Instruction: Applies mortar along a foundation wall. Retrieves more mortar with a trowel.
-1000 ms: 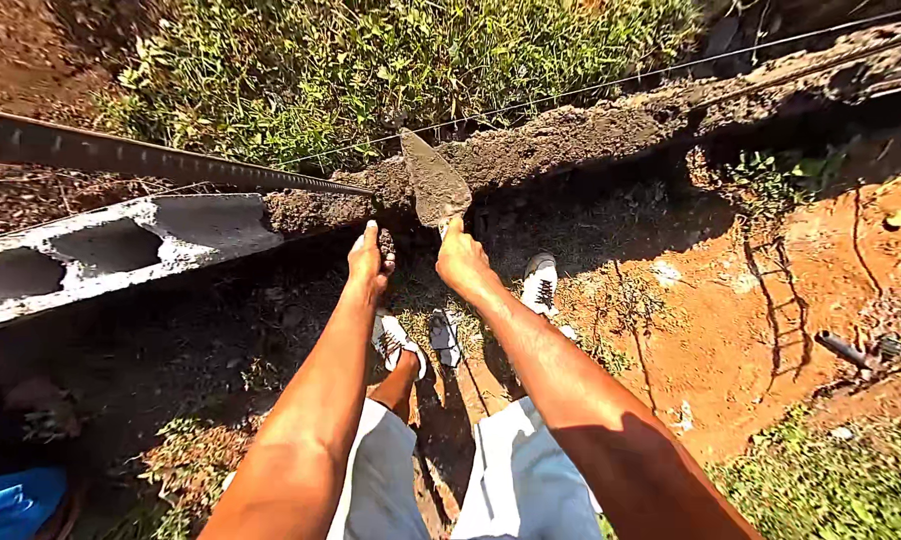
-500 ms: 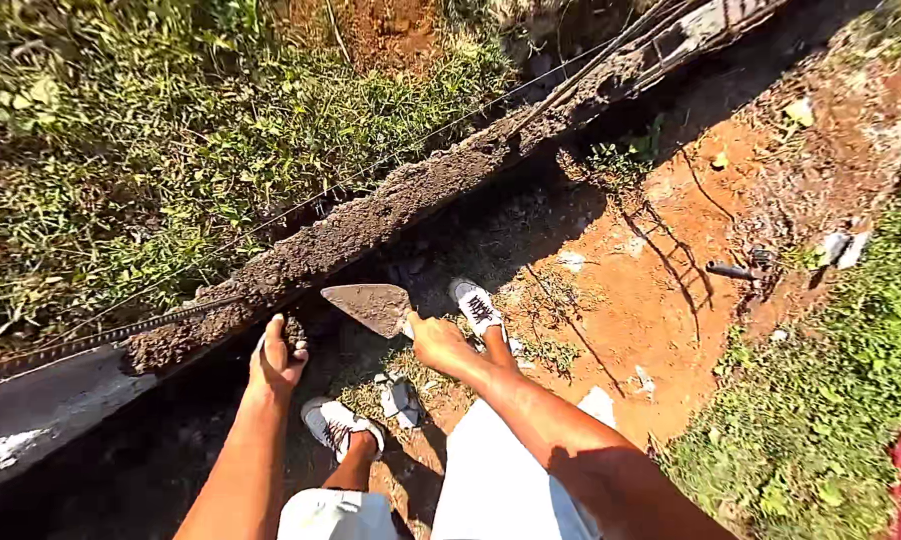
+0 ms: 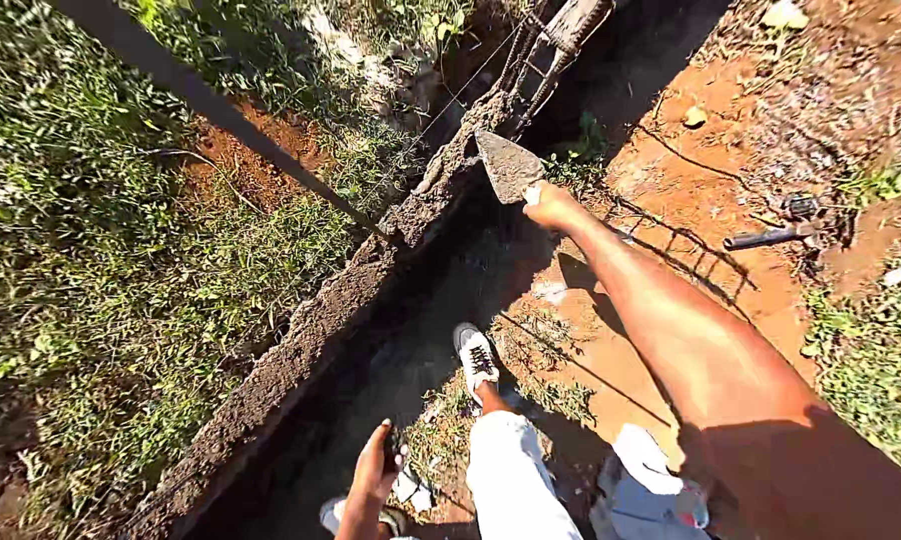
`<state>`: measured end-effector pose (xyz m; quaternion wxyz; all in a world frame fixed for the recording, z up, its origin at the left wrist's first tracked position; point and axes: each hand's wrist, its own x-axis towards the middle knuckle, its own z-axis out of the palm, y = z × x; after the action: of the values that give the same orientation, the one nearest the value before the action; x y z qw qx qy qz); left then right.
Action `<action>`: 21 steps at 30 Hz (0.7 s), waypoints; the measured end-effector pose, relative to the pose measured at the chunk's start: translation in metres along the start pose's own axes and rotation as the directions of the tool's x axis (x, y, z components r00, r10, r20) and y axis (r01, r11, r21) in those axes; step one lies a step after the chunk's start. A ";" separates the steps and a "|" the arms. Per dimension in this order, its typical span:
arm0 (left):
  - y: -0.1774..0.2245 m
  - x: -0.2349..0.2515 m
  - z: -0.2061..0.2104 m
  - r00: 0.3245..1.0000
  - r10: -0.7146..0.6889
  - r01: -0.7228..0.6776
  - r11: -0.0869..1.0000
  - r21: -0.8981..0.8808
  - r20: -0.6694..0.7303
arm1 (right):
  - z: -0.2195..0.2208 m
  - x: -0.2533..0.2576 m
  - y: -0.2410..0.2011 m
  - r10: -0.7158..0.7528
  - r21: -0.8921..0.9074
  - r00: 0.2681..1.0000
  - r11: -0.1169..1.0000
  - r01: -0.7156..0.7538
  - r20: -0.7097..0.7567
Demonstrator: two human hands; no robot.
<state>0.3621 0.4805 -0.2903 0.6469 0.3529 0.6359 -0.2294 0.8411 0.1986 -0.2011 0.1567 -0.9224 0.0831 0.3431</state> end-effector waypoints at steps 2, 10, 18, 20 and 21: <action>0.032 -0.003 0.065 0.996 0.040 -0.034 0.997 -0.070 0.079 | -0.038 0.042 -0.014 -0.037 -0.018 0.999 0.999 0.036 -0.032; 0.190 0.029 0.281 0.936 0.308 -0.297 0.951 -0.084 0.171 | -0.047 0.096 -0.058 -0.136 -0.104 0.991 0.985 0.137 0.020; 0.253 0.043 0.368 0.970 0.244 -0.228 0.914 -0.334 0.006 | -0.035 0.073 -0.030 -0.101 -0.161 0.958 0.976 0.148 0.269; 0.254 0.046 0.368 0.976 0.219 -0.209 0.907 -0.365 -0.014 | -0.035 0.085 -0.032 -0.109 -0.118 0.954 0.982 0.146 0.279; 0.255 0.047 0.367 0.977 0.211 -0.202 0.904 -0.376 -0.018 | -0.032 0.087 -0.036 -0.124 -0.110 0.951 0.981 0.160 0.283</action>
<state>0.7993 0.3777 -0.3156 0.7302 0.2853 0.6197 -0.0378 0.9351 0.2168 -0.2271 0.1299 -0.8777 -0.0289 0.4603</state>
